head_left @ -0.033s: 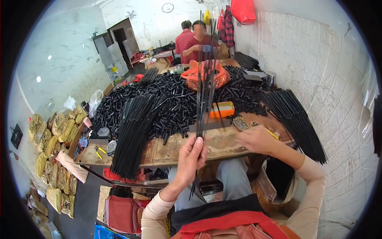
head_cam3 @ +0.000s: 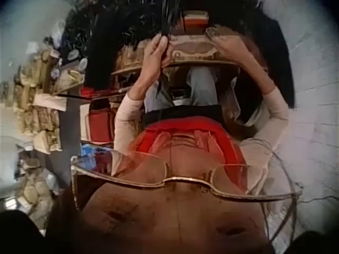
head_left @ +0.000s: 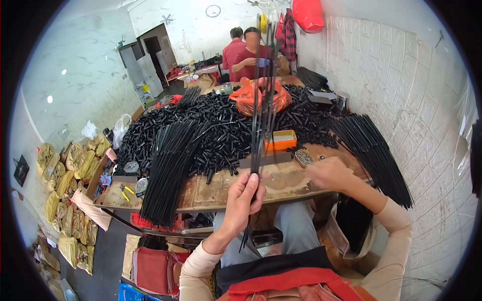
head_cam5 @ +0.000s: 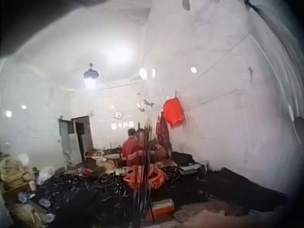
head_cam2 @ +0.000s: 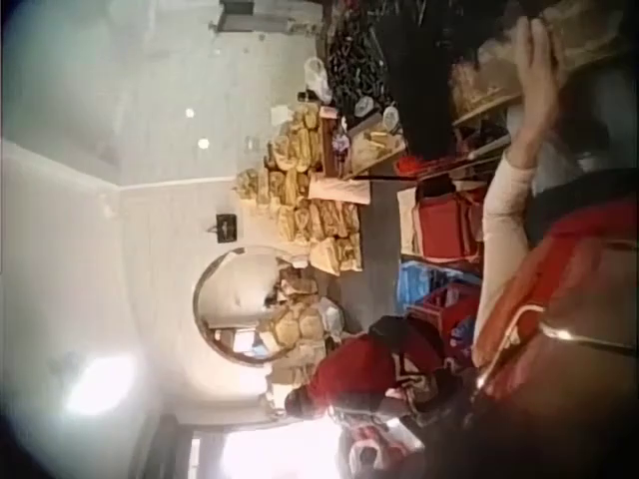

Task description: Attaching plastic components to bundles of rods and trimming the ends using pliers.

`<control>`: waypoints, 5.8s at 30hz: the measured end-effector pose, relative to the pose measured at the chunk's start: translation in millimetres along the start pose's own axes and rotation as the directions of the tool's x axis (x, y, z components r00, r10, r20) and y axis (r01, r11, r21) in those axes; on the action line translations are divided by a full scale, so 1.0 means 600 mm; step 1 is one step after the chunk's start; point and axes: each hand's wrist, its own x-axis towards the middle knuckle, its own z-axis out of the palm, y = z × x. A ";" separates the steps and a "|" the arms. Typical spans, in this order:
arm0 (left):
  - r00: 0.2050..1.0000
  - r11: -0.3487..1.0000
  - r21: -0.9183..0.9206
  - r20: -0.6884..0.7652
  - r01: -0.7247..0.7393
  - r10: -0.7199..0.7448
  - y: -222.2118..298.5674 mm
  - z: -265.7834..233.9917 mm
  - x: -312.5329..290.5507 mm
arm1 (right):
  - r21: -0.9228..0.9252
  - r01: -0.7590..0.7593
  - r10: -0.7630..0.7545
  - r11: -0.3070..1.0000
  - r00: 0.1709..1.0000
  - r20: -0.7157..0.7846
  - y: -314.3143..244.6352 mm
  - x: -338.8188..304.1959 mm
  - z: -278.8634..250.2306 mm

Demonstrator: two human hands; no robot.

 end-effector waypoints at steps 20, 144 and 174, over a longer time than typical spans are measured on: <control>0.990 0.992 0.048 0.065 0.119 -0.122 -0.058 0.028 0.041 | -0.695 -0.708 0.820 0.121 0.466 -0.332 0.458 -0.458 0.061; 0.975 0.983 0.104 0.144 0.153 -0.167 -0.046 -0.034 -0.020 | 0.960 -0.157 0.179 -0.234 0.963 0.201 0.023 0.356 -0.040; 0.920 0.921 -0.195 0.279 0.336 -0.277 0.011 -0.022 -0.022 | 0.921 -0.292 0.122 -0.257 0.936 0.330 -0.124 0.191 -0.053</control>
